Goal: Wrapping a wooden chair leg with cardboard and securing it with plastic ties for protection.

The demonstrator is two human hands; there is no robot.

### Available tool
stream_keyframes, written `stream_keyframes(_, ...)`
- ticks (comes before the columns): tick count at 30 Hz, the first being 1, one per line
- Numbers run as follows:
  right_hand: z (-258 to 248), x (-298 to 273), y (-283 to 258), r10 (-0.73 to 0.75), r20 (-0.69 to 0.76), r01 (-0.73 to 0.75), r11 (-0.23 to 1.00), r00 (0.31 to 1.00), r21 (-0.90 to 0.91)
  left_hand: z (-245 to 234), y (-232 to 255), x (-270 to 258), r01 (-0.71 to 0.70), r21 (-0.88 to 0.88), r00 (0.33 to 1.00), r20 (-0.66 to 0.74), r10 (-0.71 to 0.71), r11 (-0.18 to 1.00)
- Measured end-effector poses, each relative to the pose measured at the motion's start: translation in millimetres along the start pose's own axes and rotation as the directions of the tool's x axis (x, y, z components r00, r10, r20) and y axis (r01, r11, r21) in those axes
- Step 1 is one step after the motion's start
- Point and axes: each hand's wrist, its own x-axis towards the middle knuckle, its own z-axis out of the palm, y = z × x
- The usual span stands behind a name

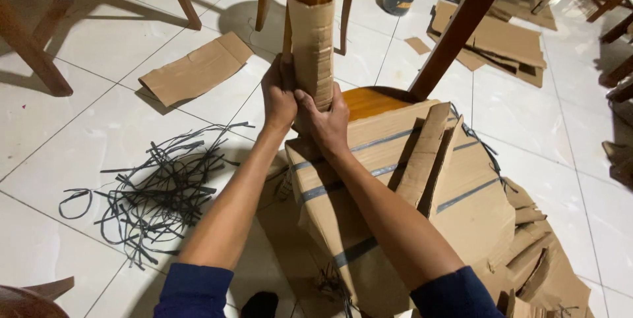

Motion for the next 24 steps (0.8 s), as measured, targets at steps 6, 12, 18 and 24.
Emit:
stream_keyframes(6,1.8,13.9,-3.9,-0.032,0.081,0.023,0.992,0.996,0.12,7.2,-0.8,4.5,0.263,-0.073,0.964,-0.006,-0.264,0.962)
stream_keyframes(12,-4.8,20.5,-5.0,-0.071,0.14,0.044,0.981,0.988,0.19,22.2,-6.8,-2.0,0.114,0.005,0.99,-0.079,-0.114,0.993)
stream_keyframes(18,-0.8,29.2,6.0,-0.143,0.175,0.107,0.974,0.974,0.199,13.9,16.5,20.8,0.274,-0.219,0.962,0.061,-0.267,0.936)
stream_keyframes(24,0.0,25.7,19.6,-0.148,0.15,0.134,0.986,0.978,0.103,25.2,54.4,15.9,0.176,-0.19,0.978,0.144,-0.149,0.966)
